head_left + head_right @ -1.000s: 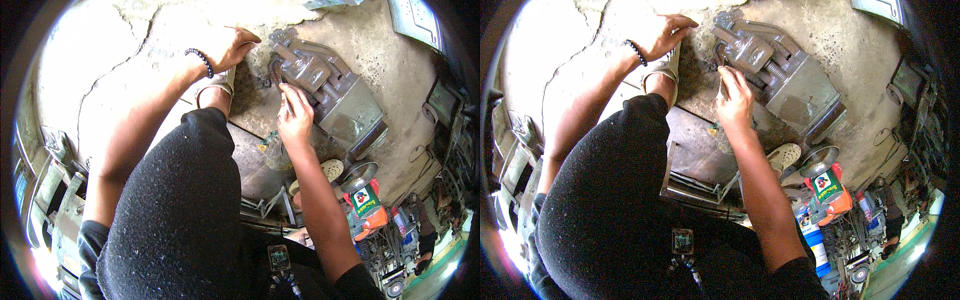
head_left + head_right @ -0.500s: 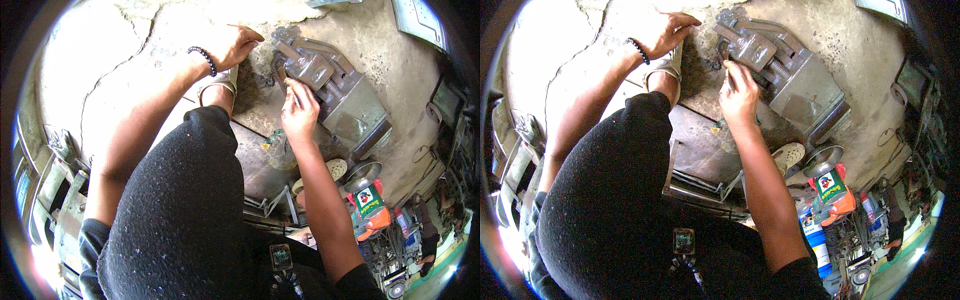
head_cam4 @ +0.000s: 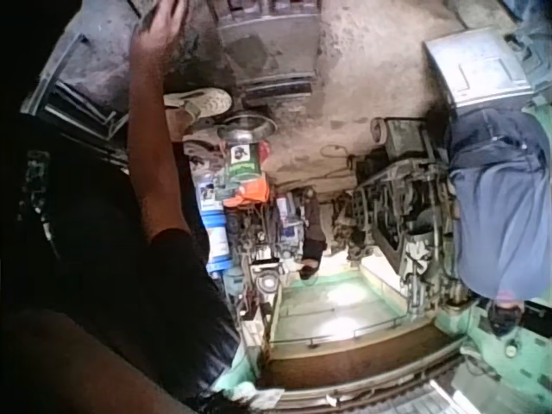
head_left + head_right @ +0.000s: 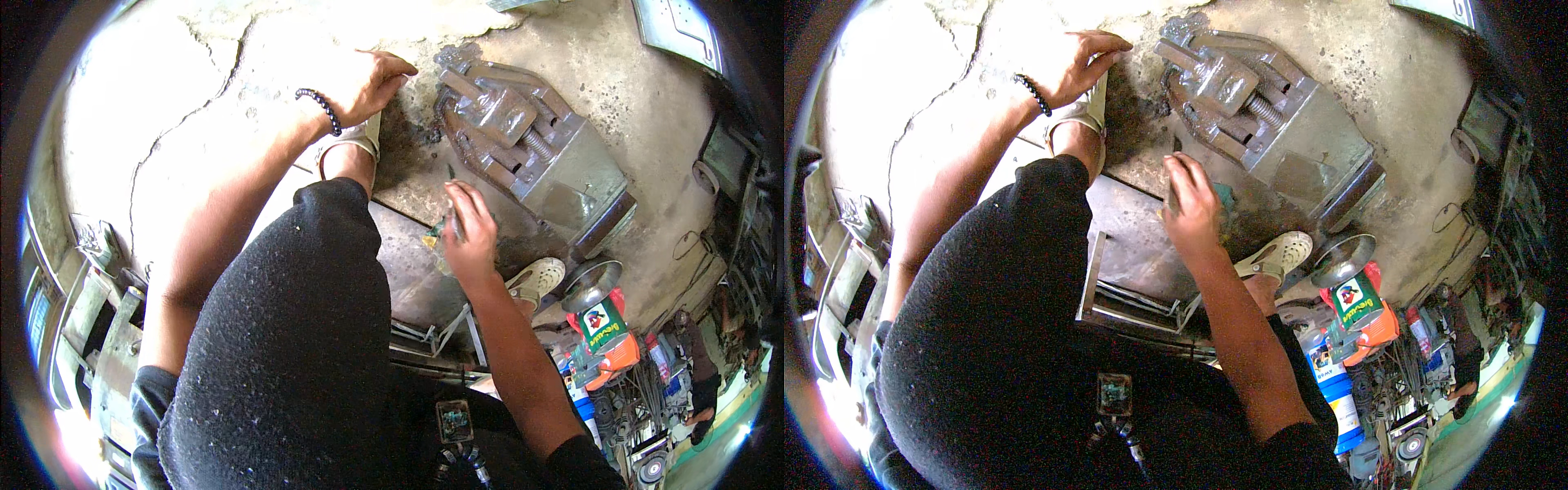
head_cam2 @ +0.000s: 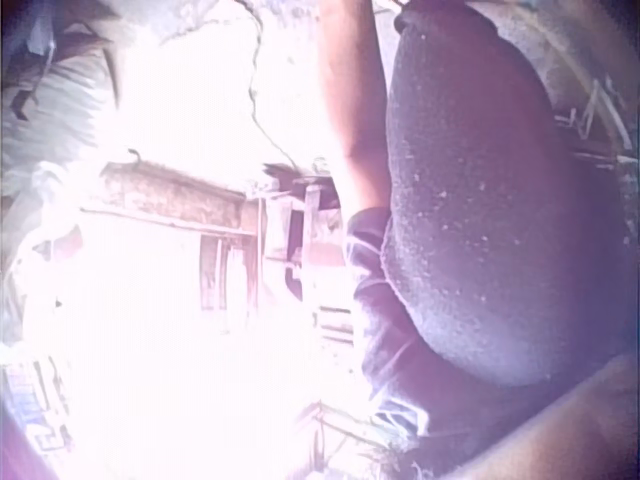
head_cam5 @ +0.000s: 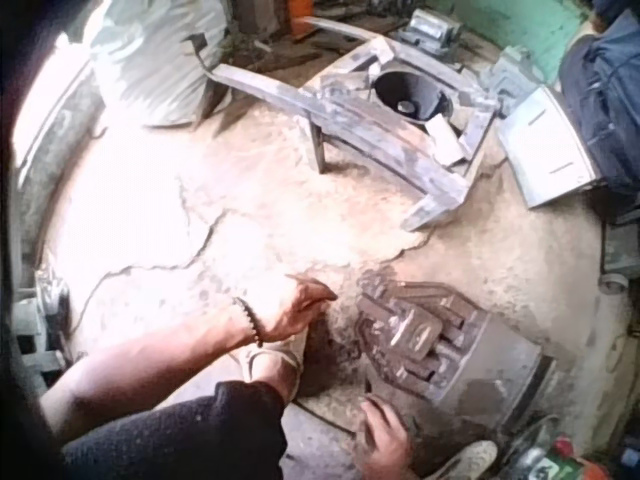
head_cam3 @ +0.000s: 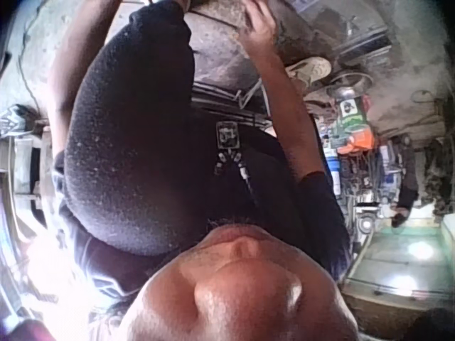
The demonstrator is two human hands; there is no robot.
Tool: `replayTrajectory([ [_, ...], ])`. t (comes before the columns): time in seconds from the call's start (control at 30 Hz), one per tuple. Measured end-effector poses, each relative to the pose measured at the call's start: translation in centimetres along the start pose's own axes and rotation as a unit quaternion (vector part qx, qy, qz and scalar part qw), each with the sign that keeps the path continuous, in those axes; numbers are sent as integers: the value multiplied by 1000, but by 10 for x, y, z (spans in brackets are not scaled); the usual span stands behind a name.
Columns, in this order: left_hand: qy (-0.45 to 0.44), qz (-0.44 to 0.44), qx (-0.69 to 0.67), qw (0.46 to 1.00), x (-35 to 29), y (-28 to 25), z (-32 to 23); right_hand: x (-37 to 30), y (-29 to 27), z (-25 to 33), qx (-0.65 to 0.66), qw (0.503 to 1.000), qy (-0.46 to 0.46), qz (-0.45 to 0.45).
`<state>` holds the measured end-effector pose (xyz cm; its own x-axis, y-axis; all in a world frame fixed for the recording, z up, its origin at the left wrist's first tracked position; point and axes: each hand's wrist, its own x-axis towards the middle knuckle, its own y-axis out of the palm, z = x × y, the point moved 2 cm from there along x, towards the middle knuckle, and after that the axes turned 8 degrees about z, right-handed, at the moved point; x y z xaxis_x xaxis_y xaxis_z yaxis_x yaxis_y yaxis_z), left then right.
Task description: The person sits on the floor and uses a metal scraper to remove debris from a rectangular metal part. They repeatedly scrape the surface and edges, occasionally adjusting the part's position.
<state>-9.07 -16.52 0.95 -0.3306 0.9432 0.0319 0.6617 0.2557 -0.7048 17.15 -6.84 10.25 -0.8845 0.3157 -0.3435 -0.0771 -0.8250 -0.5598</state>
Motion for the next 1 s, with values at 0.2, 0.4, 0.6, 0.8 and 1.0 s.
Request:
replayTrajectory([
  [0.2,-34,14,-35,999,-2,8,2,5,-16,-15,-14,995,-26,-95],
  [0.4,-9,10,-26,1000,2,4,-5,30,-16,-29,9,993,23,-114],
  [0.6,-30,32,-27,999,8,2,-7,26,-21,-32,16,994,-15,-106],
  [0.8,-66,64,-38,995,12,-2,-18,32,-27,-33,40,996,28,-76],
  [1.0,-18,26,-1,1000,11,-2,-17,26,-28,-27,13,998,-32,-56],
])
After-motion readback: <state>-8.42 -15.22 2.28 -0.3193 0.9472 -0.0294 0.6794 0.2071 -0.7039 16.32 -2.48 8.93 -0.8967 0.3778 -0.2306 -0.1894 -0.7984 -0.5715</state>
